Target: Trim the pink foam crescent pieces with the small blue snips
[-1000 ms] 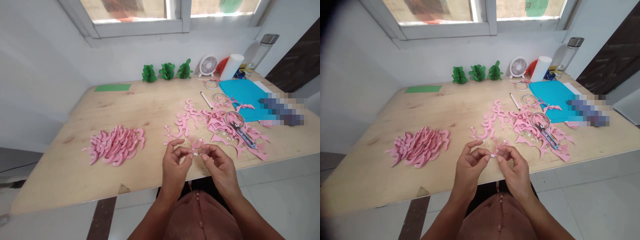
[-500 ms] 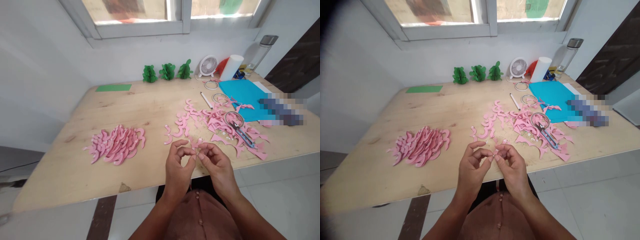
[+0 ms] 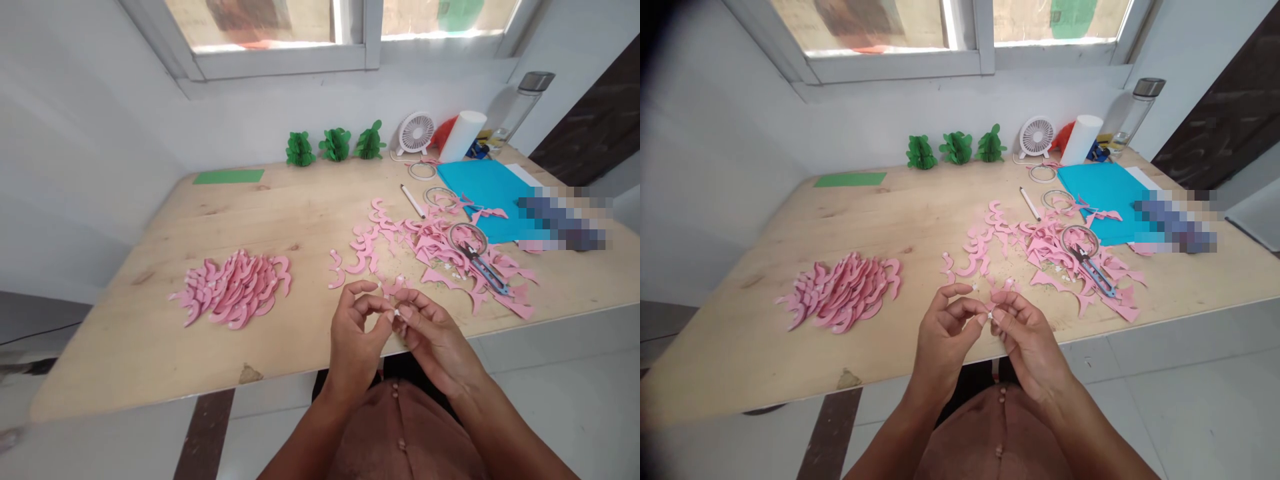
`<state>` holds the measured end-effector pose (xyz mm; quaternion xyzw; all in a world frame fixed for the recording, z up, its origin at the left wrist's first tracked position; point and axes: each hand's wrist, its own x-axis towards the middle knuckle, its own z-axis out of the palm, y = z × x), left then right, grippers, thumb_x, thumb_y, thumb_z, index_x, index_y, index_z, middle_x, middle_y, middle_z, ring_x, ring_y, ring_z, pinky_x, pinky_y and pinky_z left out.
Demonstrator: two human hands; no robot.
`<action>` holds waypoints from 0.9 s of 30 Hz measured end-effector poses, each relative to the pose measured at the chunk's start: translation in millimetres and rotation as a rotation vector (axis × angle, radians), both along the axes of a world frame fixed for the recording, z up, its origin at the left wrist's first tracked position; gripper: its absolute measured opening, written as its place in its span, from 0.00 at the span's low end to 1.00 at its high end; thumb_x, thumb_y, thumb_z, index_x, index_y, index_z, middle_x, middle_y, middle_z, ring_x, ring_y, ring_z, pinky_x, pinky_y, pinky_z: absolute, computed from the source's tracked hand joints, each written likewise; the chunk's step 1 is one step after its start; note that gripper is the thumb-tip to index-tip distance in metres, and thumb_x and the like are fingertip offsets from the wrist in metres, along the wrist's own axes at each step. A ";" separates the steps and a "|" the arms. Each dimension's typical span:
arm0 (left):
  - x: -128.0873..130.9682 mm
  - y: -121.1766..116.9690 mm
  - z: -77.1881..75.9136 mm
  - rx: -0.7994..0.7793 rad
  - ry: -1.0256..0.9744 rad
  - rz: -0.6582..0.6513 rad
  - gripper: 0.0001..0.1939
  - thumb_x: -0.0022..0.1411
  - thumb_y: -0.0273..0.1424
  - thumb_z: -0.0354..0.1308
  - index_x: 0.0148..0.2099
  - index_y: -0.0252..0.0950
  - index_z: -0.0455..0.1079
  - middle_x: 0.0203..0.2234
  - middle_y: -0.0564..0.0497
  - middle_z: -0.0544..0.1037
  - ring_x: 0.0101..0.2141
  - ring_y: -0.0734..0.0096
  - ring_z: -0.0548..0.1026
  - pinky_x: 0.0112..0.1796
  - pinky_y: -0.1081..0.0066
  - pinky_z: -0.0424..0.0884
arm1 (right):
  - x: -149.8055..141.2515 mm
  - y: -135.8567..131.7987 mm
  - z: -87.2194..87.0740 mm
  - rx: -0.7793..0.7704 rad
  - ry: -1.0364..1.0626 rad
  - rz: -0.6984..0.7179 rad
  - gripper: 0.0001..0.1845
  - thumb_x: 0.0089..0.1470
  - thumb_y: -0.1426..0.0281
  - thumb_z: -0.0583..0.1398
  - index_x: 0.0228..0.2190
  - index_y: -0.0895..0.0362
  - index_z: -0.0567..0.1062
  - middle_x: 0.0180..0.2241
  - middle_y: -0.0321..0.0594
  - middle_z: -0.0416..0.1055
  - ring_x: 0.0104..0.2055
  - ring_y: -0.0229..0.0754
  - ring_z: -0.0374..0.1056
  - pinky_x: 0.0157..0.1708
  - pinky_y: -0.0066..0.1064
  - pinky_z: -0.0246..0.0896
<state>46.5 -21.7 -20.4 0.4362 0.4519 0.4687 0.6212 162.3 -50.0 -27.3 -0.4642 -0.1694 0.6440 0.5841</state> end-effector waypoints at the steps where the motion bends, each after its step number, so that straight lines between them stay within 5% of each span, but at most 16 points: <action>1: 0.1 0.2 0.2 -0.008 -0.008 -0.001 0.16 0.52 0.23 0.59 0.43 0.38 0.61 0.25 0.55 0.76 0.31 0.70 0.74 0.39 0.69 0.68 | 0.2 -0.1 -0.6 0.003 0.006 0.006 0.14 0.41 0.66 0.70 0.33 0.53 0.76 0.28 0.34 0.68 0.28 0.34 0.62 0.32 0.27 0.60; 27: -0.4 -0.4 7.5 -0.221 -0.202 0.010 0.17 0.46 0.22 0.63 0.39 0.36 0.63 0.22 0.57 0.76 0.25 0.76 0.72 0.32 0.74 0.68 | 1.5 -4.1 -5.5 0.028 0.022 0.025 0.13 0.41 0.67 0.69 0.32 0.52 0.75 0.26 0.32 0.68 0.28 0.35 0.62 0.33 0.29 0.61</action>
